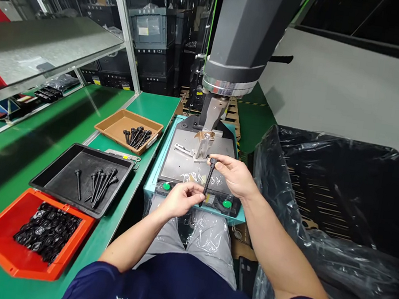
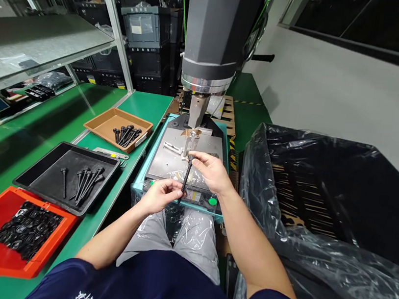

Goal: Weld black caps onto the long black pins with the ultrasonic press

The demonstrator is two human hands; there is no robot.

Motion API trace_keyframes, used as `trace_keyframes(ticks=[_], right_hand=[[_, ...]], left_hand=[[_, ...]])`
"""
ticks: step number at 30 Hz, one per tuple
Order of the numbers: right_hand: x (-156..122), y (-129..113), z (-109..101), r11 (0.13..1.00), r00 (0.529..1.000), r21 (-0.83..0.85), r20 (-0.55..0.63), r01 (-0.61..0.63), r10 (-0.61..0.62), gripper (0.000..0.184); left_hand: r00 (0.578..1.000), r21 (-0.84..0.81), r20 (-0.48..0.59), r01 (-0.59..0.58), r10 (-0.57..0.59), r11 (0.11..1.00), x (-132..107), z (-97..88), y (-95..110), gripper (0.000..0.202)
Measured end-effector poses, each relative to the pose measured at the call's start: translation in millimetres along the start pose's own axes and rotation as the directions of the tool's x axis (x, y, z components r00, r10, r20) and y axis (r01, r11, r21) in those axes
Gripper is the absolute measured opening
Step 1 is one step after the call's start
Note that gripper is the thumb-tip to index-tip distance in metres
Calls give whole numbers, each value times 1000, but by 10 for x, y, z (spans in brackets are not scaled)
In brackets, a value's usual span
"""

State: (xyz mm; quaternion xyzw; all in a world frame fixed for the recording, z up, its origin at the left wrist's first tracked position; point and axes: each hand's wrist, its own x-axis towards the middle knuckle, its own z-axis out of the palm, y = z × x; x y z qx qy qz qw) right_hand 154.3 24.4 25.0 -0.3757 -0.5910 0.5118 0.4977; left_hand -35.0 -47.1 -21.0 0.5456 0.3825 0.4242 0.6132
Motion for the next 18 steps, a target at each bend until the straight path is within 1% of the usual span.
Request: trace_keyframes(ticks=[3, 7, 18], right_hand=[[-39, 23, 31, 999, 1000, 31, -2, -11, 11, 48], [-75, 66, 42, 1000, 1000, 23, -8, -17, 18, 50], [-139, 144, 45, 998, 999, 47, 32, -38, 36, 48]], left_hand=[[1000, 16, -5, -4, 4, 1000, -52, 24, 0, 36], [1000, 20, -20, 4, -4, 1000, -89, 44, -23, 35], [998, 30, -41, 44, -42, 999, -95, 27, -168, 34]])
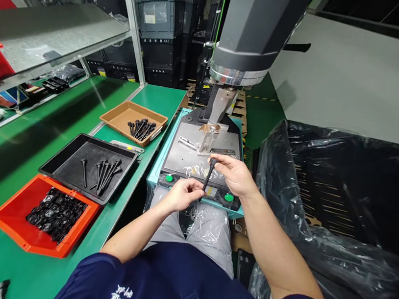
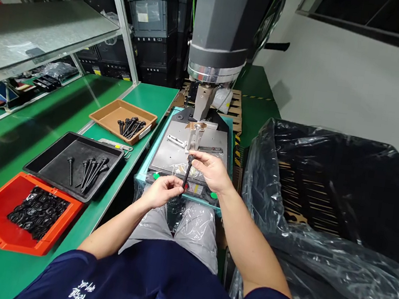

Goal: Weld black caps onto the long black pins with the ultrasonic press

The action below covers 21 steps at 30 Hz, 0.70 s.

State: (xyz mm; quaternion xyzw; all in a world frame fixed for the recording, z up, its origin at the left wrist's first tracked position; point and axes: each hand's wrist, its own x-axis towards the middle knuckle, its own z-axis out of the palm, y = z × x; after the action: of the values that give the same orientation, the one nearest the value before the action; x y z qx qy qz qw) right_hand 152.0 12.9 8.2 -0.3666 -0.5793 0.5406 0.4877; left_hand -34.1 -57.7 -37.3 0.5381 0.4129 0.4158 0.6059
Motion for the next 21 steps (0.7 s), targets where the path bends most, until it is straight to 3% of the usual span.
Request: trace_keyframes(ticks=[11, 21], right_hand=[[-39, 45, 227, 982, 990, 164, 123, -92, 72, 45], [-39, 54, 525, 937, 957, 282, 259, -206, 132, 43]], left_hand=[[999, -23, -49, 12, -13, 1000, -194, -69, -20, 34], [975, 22, -221, 19, -14, 1000, -538, -146, 16, 39]])
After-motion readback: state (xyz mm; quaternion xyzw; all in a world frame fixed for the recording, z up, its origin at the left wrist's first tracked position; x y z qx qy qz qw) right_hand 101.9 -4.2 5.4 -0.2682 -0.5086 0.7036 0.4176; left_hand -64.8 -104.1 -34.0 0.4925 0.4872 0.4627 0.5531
